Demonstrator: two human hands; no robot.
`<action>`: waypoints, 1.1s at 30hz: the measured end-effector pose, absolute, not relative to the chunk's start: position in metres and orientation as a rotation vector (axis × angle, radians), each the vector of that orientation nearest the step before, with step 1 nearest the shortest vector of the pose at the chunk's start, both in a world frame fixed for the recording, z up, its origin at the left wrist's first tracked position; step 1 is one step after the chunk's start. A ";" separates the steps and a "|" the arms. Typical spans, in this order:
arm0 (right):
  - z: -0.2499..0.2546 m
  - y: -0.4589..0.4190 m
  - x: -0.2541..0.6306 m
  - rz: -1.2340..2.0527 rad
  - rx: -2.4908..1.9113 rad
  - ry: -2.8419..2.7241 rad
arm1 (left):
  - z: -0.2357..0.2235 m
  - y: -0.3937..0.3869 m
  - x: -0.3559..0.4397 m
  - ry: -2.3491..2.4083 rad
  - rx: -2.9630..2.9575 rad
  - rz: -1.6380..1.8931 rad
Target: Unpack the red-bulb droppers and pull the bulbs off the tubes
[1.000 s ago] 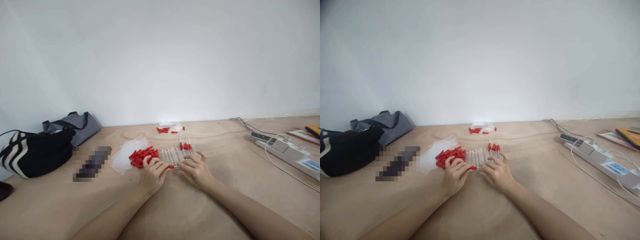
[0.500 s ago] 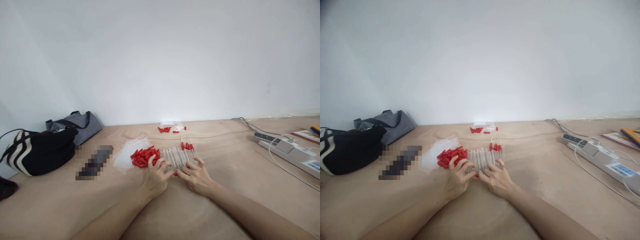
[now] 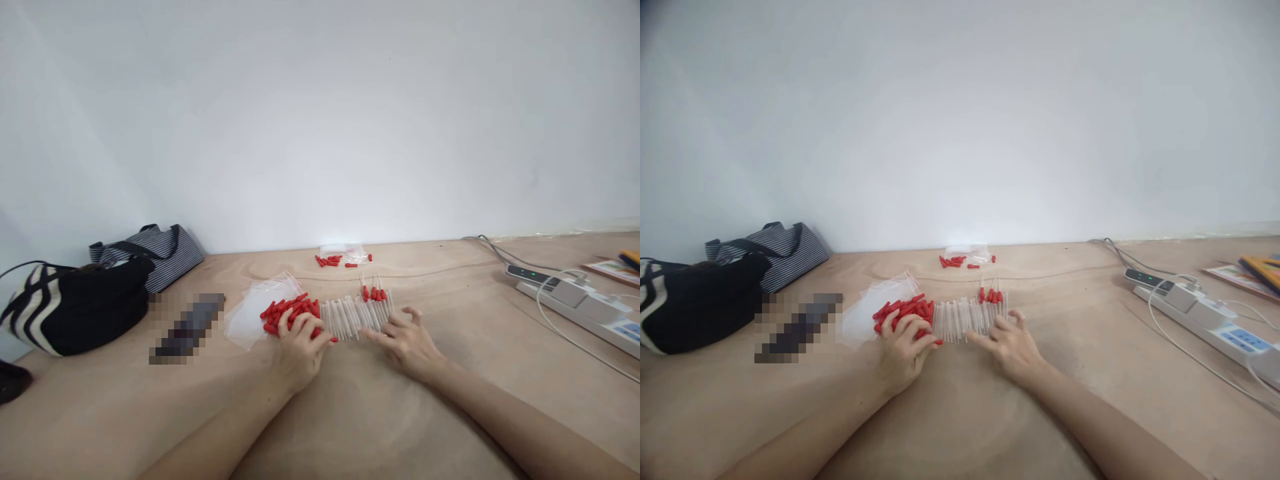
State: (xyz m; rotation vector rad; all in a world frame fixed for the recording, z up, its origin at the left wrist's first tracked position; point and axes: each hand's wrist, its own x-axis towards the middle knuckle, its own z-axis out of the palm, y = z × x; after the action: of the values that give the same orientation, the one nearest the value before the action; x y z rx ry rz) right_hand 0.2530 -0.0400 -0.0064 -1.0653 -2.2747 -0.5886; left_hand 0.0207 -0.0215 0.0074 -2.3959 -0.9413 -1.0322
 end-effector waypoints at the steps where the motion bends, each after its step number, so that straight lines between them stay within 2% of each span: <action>1: -0.005 -0.038 0.258 -0.527 -1.139 -2.229 | 0.010 -0.018 0.016 -1.006 -2.391 -1.046; 7: -0.010 -0.024 0.270 -0.018 -1.381 -1.969 | 0.028 0.013 -0.025 -1.477 -2.379 -1.234; 11: -0.020 -0.014 0.266 0.003 -1.357 -1.885 | 0.044 0.029 -0.065 -1.930 -2.286 -1.184; 13: -0.025 -0.008 0.262 -0.057 -1.342 -1.864 | 0.049 0.033 -0.083 -2.011 -2.392 -1.072; 18: -0.034 0.002 0.249 -0.110 -1.401 -1.843 | 0.043 0.040 -0.108 -2.023 -2.791 -0.839; 23: -0.032 -0.002 0.241 -0.057 -1.521 -1.920 | 0.034 0.043 -0.113 -2.122 -2.862 -0.896; 29: -0.016 -0.003 0.248 -0.025 -1.654 -1.879 | 0.046 0.040 -0.111 -1.993 -2.671 -0.811; 33: -0.004 0.018 0.272 0.085 -1.836 -1.652 | 0.043 0.038 -0.094 -1.700 -2.337 -1.034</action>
State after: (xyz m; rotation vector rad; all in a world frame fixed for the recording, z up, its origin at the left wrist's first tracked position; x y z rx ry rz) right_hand 0.2719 0.0185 -0.0039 -1.8358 -1.6518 0.0852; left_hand -0.0936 0.0383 0.0430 -2.3366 -1.7004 -1.0341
